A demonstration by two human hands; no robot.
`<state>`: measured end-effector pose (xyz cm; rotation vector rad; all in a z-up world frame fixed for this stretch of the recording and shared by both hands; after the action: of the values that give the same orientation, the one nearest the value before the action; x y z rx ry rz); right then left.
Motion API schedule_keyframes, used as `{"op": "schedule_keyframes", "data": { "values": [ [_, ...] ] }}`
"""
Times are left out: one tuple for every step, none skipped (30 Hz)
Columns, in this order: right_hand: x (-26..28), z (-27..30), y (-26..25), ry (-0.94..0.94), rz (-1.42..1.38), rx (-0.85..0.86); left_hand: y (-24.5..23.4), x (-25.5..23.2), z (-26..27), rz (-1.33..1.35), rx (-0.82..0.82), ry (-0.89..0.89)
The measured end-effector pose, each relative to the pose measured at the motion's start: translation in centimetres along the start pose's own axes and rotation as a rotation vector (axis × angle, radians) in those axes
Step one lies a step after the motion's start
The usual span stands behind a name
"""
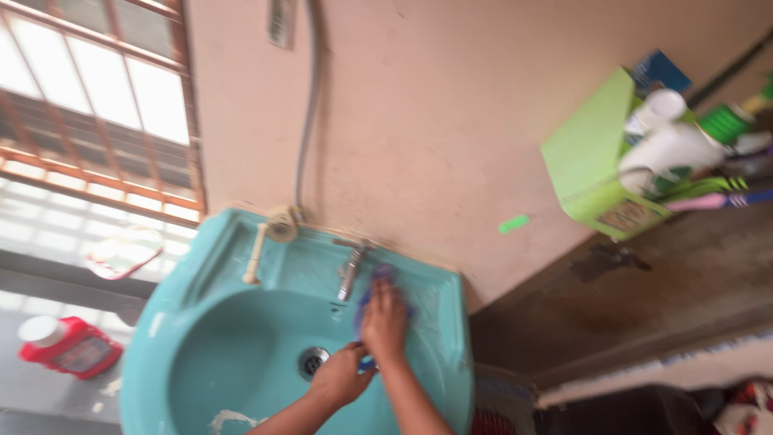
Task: The person applies liquid cleaner from a bottle onto the surface of a sink and then uses a cloth to scrub the basin, the faucet, and the surrounding edges.
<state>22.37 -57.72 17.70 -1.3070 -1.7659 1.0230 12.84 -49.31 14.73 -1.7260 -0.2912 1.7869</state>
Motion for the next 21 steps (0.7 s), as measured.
{"op": "schedule_keyframes", "data": {
  "values": [
    [3.2,0.3,-0.4,-0.099,-0.051,-0.055,-1.6,1.8,0.4,-0.068,-0.024,-0.083],
    [6.2,0.8,-1.0,-0.197,-0.103,-0.109,-3.4,3.5,0.8,-0.135,-0.047,-0.167],
    [8.1,1.5,-1.3,-0.213,-0.113,-0.111,-5.0,4.5,1.6,-0.134,-0.062,-0.177],
    [9.3,2.0,-0.5,-0.166,-0.103,-0.013,-6.4,6.3,2.6,-0.174,-0.041,-0.270],
    [10.1,2.0,0.3,-0.115,-0.090,0.083,-7.8,7.7,3.5,-0.215,-0.016,-0.360],
    [11.3,1.7,0.4,-0.127,-0.096,0.081,-9.6,8.2,3.8,-0.214,-0.028,-0.367],
    [12.7,1.7,0.7,-0.193,-0.101,0.105,-12.2,8.1,4.0,-0.177,-0.140,-0.344],
    [14.0,1.8,1.2,-0.260,-0.105,0.128,-14.7,7.9,4.1,-0.141,-0.251,-0.320],
    [15.1,1.2,1.8,-0.268,-0.106,0.125,-17.3,6.9,4.0,-0.159,-0.393,-0.260],
    [16.4,0.2,2.1,-0.291,-0.115,0.068,-19.7,5.8,4.1,-0.176,-0.535,-0.200],
    [17.2,-0.6,2.2,-0.309,-0.126,0.012,-21.1,5.5,3.8,-0.176,-0.541,-0.201],
    [17.6,-1.6,2.6,-0.314,-0.127,0.010,-23.1,4.5,3.8,-0.247,-0.646,-0.139],
    [16.0,-3.5,3.0,-0.126,-0.050,-0.019,-24.8,3.4,4.0,-0.319,-0.750,-0.076],
    [14.4,-4.8,3.0,0.063,0.027,-0.049,-25.5,3.4,3.6,-0.320,-0.756,-0.078],
    [14.6,-5.7,3.2,0.058,0.024,-0.050,-26.1,4.0,3.3,-0.316,-0.780,-0.123],
    [13.9,-6.5,3.6,0.127,-0.003,-0.022,-26.7,4.8,3.1,-0.313,-0.804,-0.169],
    [13.4,-6.7,4.0,0.203,-0.029,0.008,-27.0,5.3,2.8,-0.315,-0.803,-0.169],
    [14.0,-6.8,4.2,0.205,-0.031,0.009,-26.5,6.4,1.7,-0.308,-0.703,-0.202],
    [15.4,-7.2,3.6,0.106,-0.076,-0.043,-26.1,7.4,0.8,-0.297,-0.604,-0.228],
    [16.9,-7.6,2.9,0.007,-0.120,-0.096,-26.8,8.0,0.6,-0.298,-0.604,-0.225],
    [17.8,-7.7,2.8,0.012,-0.113,-0.098,-27.9,8.0,0.5,-0.262,-0.647,-0.165]
  ]
}}
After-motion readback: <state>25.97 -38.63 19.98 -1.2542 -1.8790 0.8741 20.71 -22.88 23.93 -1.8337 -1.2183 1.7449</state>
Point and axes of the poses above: each hand's wrist, its own z-axis away from the middle knuckle, its own y-axis out of the palm, x = y × z, the point moved 10 cm from there along -z, towards the middle knuckle, and after that the axes turned 1 degree about -y, right-handed, at the moved point
